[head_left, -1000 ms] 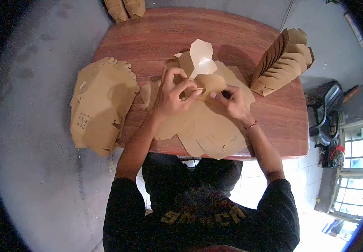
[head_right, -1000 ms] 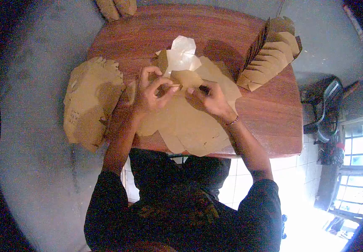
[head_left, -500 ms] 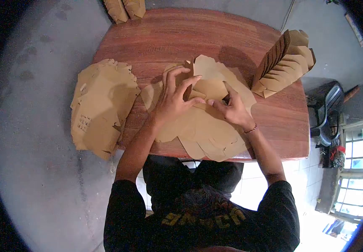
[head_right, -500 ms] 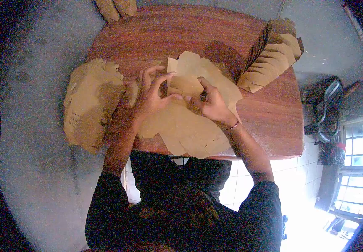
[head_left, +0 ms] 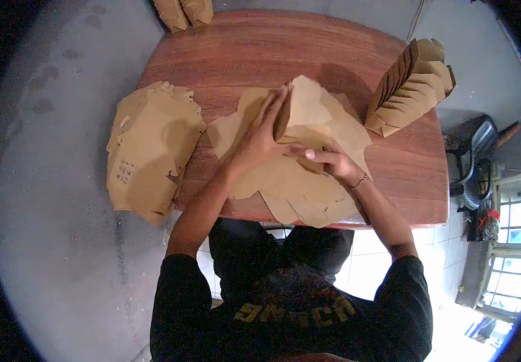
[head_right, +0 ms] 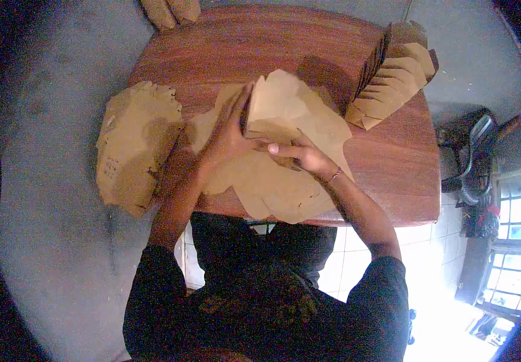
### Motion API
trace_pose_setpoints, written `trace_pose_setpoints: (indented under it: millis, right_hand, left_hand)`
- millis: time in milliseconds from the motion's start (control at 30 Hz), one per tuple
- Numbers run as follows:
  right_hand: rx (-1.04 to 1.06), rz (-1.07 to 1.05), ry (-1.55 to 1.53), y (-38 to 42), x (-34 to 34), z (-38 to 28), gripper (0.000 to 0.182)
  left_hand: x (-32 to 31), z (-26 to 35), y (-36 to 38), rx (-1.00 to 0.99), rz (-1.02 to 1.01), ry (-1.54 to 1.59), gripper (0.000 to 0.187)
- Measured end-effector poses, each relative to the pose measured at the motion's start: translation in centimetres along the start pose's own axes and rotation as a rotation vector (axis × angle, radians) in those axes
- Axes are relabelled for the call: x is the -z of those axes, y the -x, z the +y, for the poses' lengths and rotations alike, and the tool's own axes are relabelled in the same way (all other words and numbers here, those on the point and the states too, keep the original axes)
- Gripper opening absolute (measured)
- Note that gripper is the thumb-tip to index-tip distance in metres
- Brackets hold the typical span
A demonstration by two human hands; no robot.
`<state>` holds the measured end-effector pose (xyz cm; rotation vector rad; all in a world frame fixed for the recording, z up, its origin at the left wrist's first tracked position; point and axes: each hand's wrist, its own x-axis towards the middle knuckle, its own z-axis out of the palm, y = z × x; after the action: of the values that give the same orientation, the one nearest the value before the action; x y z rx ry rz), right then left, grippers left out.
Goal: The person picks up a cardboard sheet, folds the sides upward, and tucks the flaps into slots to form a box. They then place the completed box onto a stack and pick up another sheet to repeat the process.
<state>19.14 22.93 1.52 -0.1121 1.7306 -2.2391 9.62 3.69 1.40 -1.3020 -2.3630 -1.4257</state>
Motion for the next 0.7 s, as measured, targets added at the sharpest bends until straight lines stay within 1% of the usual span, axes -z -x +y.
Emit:
trace_pose_setpoints:
  millis: [100, 200, 300, 400, 500, 600, 700]
  right_hand:
    - [-0.002, 0.1, 0.009, 0.7, -1.5, -1.3, 0.053]
    - [0.127, 0.112, 0.113, 0.4, -2.0, -1.6, 0.046]
    - [0.183, 0.195, -0.05, -0.2, -1.5, -0.8, 0.036]
    - [0.193, 0.255, 0.085, -0.5, -0.6, -0.7, 0.03]
    - [0.273, 0.318, 0.089, -0.3, -1.5, -1.2, 0.026]
    - [0.237, 0.3, 0.164, -0.1, -1.7, -1.4, 0.023]
    - [0.153, 0.261, 0.274, 0.0, -1.6, -1.5, 0.02]
  left_hand:
    - [-0.1, 0.2, -0.6, -0.09, -0.026, 0.057, 0.106]
    - [-1.1, -0.6, 0.1, -0.049, -0.002, 0.024, 0.098]
    - [-1.1, -0.4, 0.5, -0.105, -0.064, -0.03, 0.088]
    - [-0.9, 0.0, 0.5, -0.11, -0.04, -0.042, 0.074]
    - [-0.7, 0.4, 0.8, -0.066, -0.038, -0.041, 0.06]
    - [-0.8, 0.8, 1.1, -0.098, -0.001, -0.062, 0.049]
    - [-0.8, 0.0, 0.9, -0.185, 0.01, -0.111, 0.046]
